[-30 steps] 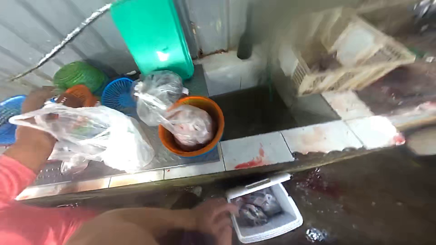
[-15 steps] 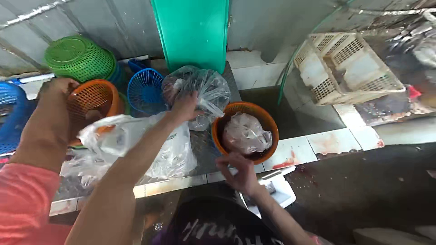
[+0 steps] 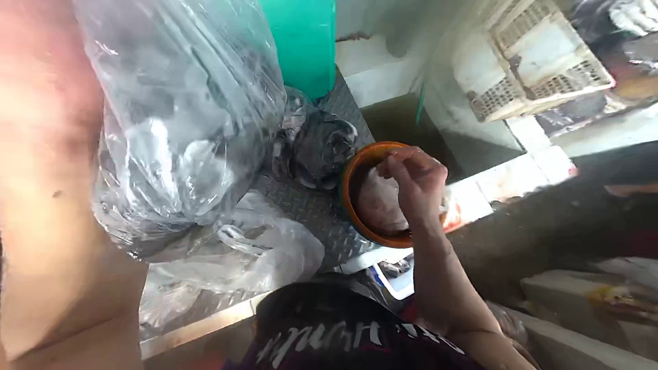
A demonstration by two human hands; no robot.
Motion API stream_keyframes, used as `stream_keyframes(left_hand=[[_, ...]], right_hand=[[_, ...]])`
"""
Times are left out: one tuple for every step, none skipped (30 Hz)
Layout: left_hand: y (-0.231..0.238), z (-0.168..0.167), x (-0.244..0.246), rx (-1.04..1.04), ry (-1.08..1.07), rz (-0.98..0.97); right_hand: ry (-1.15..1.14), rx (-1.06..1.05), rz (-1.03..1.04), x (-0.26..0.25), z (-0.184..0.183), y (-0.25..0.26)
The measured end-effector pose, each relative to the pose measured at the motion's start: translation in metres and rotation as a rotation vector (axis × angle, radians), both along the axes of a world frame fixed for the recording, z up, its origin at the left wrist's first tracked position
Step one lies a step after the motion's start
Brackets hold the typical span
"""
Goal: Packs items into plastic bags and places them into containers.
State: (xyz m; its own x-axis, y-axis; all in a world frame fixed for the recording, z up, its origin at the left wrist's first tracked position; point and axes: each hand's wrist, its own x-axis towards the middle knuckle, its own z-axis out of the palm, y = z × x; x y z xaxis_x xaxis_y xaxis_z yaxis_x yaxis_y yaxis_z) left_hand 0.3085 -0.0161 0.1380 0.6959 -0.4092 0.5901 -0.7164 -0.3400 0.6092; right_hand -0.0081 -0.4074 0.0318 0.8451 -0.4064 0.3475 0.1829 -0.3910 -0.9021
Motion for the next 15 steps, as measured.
stream_keyframes(left_hand=[[-0.002,0.008,-0.003,-0.104,-0.071,-0.096],[-0.009,0.024,-0.015,-0.201,-0.122,-0.197],[-0.027,0.045,-0.041,-0.245,-0.113,-0.278],[-0.049,0.07,-0.075,-0.199,-0.049,-0.278],[-0.064,0.088,-0.1,-0.109,0.006,-0.302],[-0.074,0.096,-0.115,-0.021,0.026,-0.324],[-0.084,0.096,-0.124,0.04,0.02,-0.333],[-0.094,0.096,-0.131,0.08,-0.002,-0.328],[-0.108,0.096,-0.138,0.112,-0.026,-0.317],[-0.123,0.098,-0.149,0.145,-0.036,-0.297],[-0.14,0.101,-0.162,0.179,-0.044,-0.28],[-0.16,0.105,-0.177,0.203,-0.045,-0.274],[-0.182,0.108,-0.192,0.219,-0.041,-0.286],[-0.206,0.113,-0.209,0.243,-0.039,-0.328],[-0.228,0.119,-0.227,0.28,-0.039,-0.39]], right_hand=[[0.014,0.064,0.051,0.008,0.0,0.014],[0.042,0.136,0.12,0.015,-0.004,0.029],[0.085,0.205,0.195,0.021,-0.008,0.044],[0.133,0.277,0.286,0.028,-0.01,0.059],[0.171,0.36,0.401,0.036,-0.014,0.073],[0.212,0.472,0.53,0.04,-0.019,0.087],[0.243,0.62,0.638,0.043,-0.024,0.101],[0.243,0.787,0.697,0.048,-0.025,0.115],[0.216,0.955,0.694,0.051,-0.022,0.125],[0.16,1.108,0.635,0.053,-0.013,0.132],[0.052,1.263,0.55,0.055,-0.005,0.132],[-0.089,1.355,0.471,0.055,0.002,0.125],[-0.233,1.381,0.446,0.048,0.007,0.109],[-0.348,1.359,0.431,0.032,0.012,0.091],[-0.413,1.297,0.412,0.006,0.016,0.075]])
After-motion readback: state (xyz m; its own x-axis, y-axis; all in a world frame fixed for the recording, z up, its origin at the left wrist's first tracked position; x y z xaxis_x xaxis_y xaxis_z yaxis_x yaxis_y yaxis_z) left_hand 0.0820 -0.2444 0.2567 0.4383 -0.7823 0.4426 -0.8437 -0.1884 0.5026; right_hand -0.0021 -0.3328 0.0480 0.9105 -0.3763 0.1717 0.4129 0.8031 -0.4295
